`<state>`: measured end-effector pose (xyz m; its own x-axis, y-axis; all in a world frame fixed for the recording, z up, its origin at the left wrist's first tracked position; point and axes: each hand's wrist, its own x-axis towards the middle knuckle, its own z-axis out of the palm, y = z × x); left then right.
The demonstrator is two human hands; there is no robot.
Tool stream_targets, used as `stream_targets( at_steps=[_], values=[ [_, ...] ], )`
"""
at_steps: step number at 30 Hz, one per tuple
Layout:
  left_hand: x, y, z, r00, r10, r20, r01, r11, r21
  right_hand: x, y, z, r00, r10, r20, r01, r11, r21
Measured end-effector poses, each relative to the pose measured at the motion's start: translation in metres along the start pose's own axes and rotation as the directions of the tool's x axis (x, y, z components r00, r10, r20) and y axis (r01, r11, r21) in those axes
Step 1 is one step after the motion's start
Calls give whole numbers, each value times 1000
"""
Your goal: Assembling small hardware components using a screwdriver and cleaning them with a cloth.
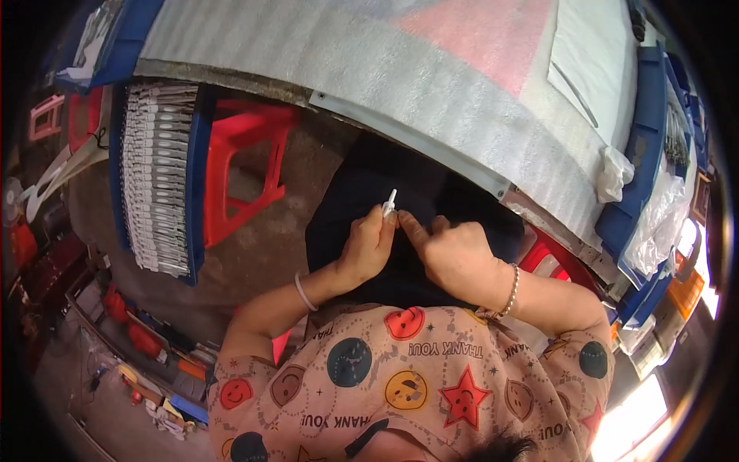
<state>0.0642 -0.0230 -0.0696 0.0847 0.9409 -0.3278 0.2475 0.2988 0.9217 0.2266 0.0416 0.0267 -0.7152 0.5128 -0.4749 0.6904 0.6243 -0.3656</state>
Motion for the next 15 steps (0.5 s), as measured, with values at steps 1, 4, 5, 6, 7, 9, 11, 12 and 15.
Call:
stream_targets(
  at_steps=[1,4,5,6,7,9,11,12,15],
  values=[
    [0,0,-1,1000,-8,-3,8,1000,-5,1,3,3,998,40,-52,-33,992,122],
    [1,-1,-3,999,-31,23,30,998,62,4,5,18,979,158,-128,-104,929,356],
    [2,-3,-3,1000,10,0,-10,996,90,4,5,25,960,235,-153,-140,873,468],
    [3,-4,-2,998,57,-19,-54,991,120,4,6,32,958,238,-162,-139,875,464],
    [2,-4,-2,997,70,-18,-67,990,124,4,6,37,939,275,-206,-110,808,580],
    [-1,-5,-4,994,113,-5,-111,985,133,2,9,37,913,314,-261,-59,734,676],
    [-3,-8,2,987,157,-20,-154,984,88,-2,16,30,932,337,131,-251,340,906],
    [-3,-7,4,983,183,-34,-182,983,39,-6,17,25,935,337,113,-236,350,907],
    [-6,-3,4,982,184,-47,-184,983,4,-24,6,9,946,215,-244,4,743,670]
  ],
)
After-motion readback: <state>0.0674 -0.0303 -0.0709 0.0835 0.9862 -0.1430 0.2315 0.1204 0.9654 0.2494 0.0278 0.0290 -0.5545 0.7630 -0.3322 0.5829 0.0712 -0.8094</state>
